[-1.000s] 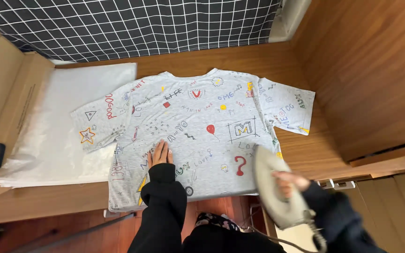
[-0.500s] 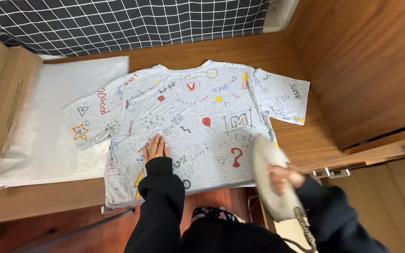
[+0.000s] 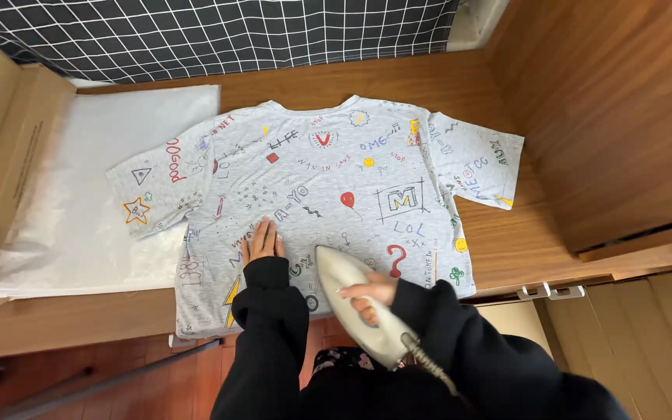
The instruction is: The person irons a white t-shirt with colorful patterns, then folds it in half and irons it again to create a neat crease.
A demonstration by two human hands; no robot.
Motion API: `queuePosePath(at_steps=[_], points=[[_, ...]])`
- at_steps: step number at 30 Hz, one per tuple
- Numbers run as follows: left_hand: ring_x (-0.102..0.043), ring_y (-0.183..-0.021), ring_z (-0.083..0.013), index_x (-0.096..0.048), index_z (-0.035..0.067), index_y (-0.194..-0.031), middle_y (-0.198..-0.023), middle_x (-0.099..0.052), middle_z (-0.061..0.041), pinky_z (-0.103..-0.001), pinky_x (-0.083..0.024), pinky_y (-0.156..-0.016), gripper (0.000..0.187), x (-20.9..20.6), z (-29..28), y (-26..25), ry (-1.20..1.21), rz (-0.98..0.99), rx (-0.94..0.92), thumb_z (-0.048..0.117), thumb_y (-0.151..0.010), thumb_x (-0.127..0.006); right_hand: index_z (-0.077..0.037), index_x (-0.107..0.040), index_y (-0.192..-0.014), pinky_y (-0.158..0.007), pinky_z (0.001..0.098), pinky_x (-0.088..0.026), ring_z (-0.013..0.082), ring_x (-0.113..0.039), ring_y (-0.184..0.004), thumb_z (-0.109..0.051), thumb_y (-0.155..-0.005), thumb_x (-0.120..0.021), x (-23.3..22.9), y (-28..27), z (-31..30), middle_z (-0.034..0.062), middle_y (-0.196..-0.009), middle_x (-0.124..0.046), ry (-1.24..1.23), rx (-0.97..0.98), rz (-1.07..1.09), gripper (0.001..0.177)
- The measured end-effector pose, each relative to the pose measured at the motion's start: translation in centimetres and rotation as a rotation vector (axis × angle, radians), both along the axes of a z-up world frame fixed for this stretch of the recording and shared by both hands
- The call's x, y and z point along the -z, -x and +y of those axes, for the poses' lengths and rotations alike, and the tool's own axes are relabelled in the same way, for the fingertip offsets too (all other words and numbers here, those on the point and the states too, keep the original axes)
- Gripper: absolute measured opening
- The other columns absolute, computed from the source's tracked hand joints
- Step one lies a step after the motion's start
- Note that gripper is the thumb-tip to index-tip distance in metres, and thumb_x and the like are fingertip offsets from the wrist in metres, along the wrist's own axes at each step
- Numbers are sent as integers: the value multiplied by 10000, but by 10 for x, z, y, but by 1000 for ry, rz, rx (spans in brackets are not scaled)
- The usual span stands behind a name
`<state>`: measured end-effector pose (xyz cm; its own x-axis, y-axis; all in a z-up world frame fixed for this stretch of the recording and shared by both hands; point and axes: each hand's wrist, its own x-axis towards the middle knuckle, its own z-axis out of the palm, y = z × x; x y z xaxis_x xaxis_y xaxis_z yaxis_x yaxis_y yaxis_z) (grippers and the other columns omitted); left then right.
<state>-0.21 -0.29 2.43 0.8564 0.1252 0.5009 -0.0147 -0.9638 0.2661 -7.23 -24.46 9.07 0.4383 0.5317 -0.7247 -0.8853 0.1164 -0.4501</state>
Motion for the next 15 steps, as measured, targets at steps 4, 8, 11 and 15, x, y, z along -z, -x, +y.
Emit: queuePosePath(at_steps=[4, 8, 11, 15], points=[[-332, -1246, -65, -425, 166, -1279, -1326, -403, 69, -343, -79, -1115, 381, -67, -3, 24, 436, 74, 182, 321, -941, -341, 23, -523, -908, -306, 272, -343, 161, -377, -355, -98, -812, -643, 8, -7, -46, 46, -464, -335, 31, 89, -14, 196], [-306, -1263, -75, -419, 190, -1277, -1347, -374, 62, -361, -82, -1107, 380, -20, 0, 6, 572, 63, 231, 339, -936, -339, -1, -530, -957, -304, 272, -338, 148, -374, -341, -146, -823, -589, 64, -6, -144, 14, -444, -345, 47, 167, -17, 206], [-308, -1262, -40, -469, 258, -1243, -1325, -405, 114, -367, -110, -1098, 350, 35, 6, -14, 5, -60, -24, 385, -936, -360, -29, -503, -1060, -288, 220, -299, 93, -328, -315, -158, -861, -455, 113, -3, -232, -28, -427, -295, -127, 222, 8, 242], [-244, -1284, -12, -402, 302, -1285, -1372, -311, 157, -358, -89, -1096, 370, 45, 8, -15, -25, -27, -45, 401, -940, -313, -78, -470, -1178, -323, 210, -337, 76, -365, -365, -175, -857, -377, 181, 6, -354, -58, -457, -325, -316, 253, -95, 348]])
